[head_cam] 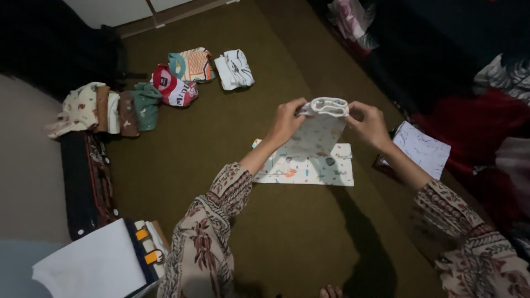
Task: The person folds a patterned shirt and a white and red striped shirt by hand on the floor.
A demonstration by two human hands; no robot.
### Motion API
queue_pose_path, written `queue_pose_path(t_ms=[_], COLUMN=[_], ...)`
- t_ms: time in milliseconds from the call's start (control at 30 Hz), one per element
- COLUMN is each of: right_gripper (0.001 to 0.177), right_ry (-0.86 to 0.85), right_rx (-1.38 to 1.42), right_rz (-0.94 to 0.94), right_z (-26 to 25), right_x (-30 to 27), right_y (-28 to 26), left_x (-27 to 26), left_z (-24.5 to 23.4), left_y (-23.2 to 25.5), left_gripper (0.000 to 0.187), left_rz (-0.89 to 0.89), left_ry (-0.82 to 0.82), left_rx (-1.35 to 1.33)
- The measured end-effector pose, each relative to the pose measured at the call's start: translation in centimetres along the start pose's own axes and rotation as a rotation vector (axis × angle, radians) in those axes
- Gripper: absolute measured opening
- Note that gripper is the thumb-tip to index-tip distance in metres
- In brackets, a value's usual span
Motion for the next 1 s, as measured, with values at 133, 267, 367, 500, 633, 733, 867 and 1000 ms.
queue_pose_path(t_ms=[133,267,367,500,633,733,867,1000], right_gripper=[0.017,0.017,0.022,0.024,0.029,0.030,0.044,0.040], right_ry=[0.024,-0.152,-0.267,-0.386,-0.482,-0.528,-0.593,-0.705], right_rx=[-0.088,-0.041,-0.026,0.041,0.031,-0.082,-0.109,0.076], right_rz=[-0.271,-0.244,-0.313,-0.388,-0.317,-0.408,-0.398,-0.154], right_z=[1.5,5.0,7.3,8.7,10.0,10.3,11.6,13.3], right_x=[-1.1,-2.7,-5.8,-10.9,-14.3,-15.9,-16.7,-17.0], right_y=[1.3,5.3,6.0,5.1,4.8,3.7,3.3,6.1], left_x=[-3.2,-7.8,-11.9,-16.6,-20.2,-21.8,-23.3,-23.6], left_z=[0.5,2.3,3.4,5.1,6.4,7.3,9.4,10.4], left_y=[1.3,0.0,-1.1,-2.8,-3.0,-3.6,-6.0,-8.1], left_gripper=[0.034,0.034,0.040,0.041,0.041,0.039,0.036,0.037], left_rz=[0.192,0.112,0.082,0.024,0.126,0.143,0.112,0.130], left_ry=[0.034,-0.081,-0.199,-0.284,-0.328,-0.401,-0.565,-0.550], left_rx=[-0.023,-0.023,0.008,0.073,0.083,0.123,0.256,0.275])
Point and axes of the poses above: each hand's wrist, its own x-axis towards the middle knuckle, its own z-axis out of the palm, y = z × x, the point moved 8 cm from there along x, towards the middle knuckle, and after that the axes turned 2 degrees about -x, right-handed, at the moved point
